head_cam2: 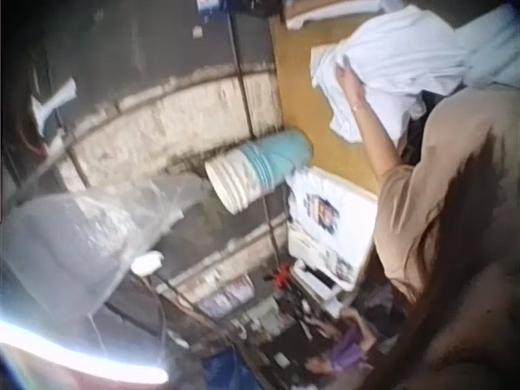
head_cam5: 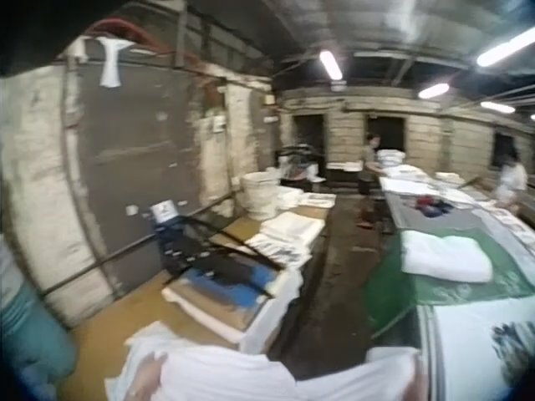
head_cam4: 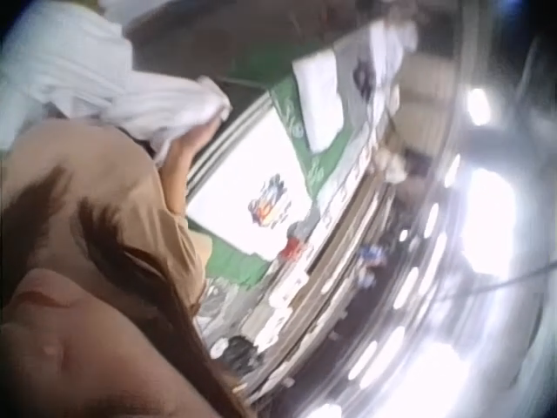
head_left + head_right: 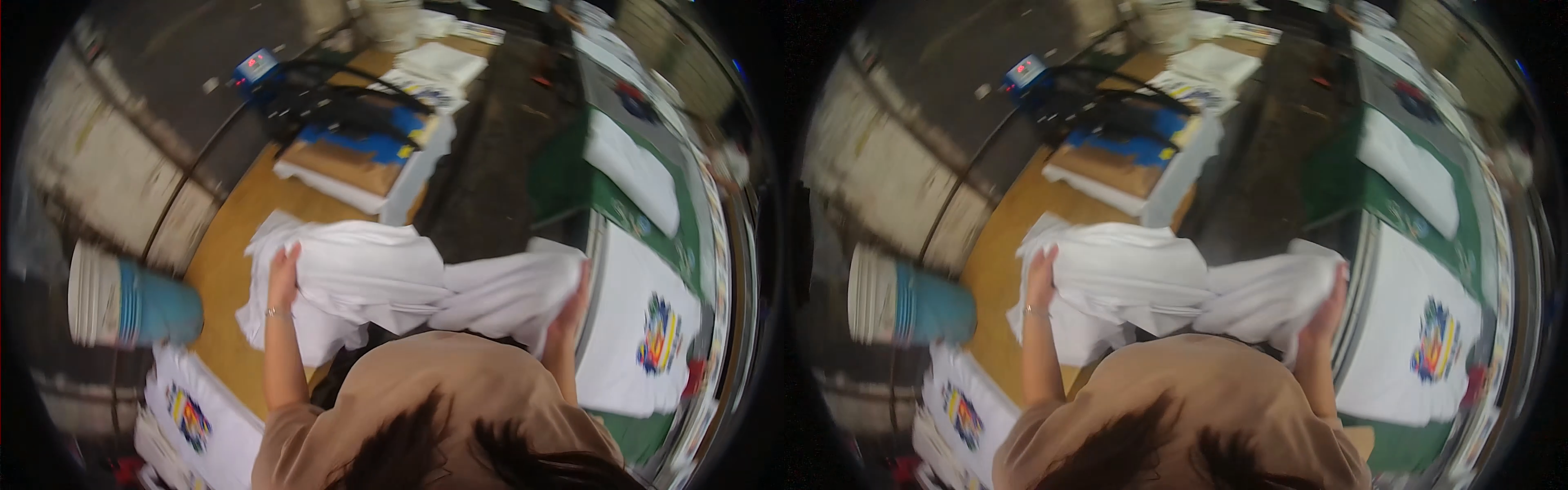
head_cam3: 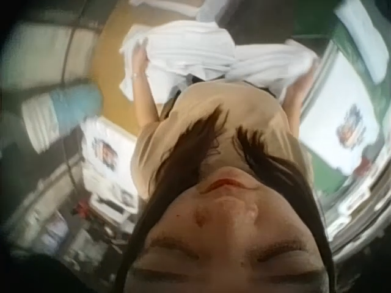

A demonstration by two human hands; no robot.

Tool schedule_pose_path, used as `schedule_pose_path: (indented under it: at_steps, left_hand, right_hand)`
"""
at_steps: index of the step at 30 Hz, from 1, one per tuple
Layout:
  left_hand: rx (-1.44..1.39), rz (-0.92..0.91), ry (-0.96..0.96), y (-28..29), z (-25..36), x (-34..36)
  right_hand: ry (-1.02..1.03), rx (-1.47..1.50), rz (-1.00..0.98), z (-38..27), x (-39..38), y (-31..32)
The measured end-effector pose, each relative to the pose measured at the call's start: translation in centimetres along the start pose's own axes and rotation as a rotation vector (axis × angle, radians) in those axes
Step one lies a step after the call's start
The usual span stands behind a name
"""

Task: The recorder uses a heat press machine to apply graphics to white t-shirts.

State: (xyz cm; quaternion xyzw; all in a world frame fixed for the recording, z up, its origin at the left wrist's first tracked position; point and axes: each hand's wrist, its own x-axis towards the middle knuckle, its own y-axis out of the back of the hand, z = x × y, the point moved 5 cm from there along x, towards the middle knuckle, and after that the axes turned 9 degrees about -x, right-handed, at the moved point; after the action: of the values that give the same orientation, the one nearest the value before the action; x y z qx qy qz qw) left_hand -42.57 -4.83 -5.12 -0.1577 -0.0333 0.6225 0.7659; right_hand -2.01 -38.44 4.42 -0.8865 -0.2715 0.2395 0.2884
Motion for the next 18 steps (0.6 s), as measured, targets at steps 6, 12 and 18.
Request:
schedule_pose_path:
  at_steps: [6,12,18]
  left_hand:
    - [0.98,0.537,-0.551,2.2,7.3,-0.2]
    - [0.309,-0.755,-0.278,-22.6,1.1,-11.6]
    - [0.533,-0.731,-0.4,-25.5,3.2,-11.2]
  right_hand:
    - [-0.042,-0.209,0.115,4.0,-0.3,-2.3]
    - [-0.242,-0.354,-0.188,10.4,-0.1,-5.2]
    - [-0.243,-0.245,-0.292,11.7,1.1,-6.0]
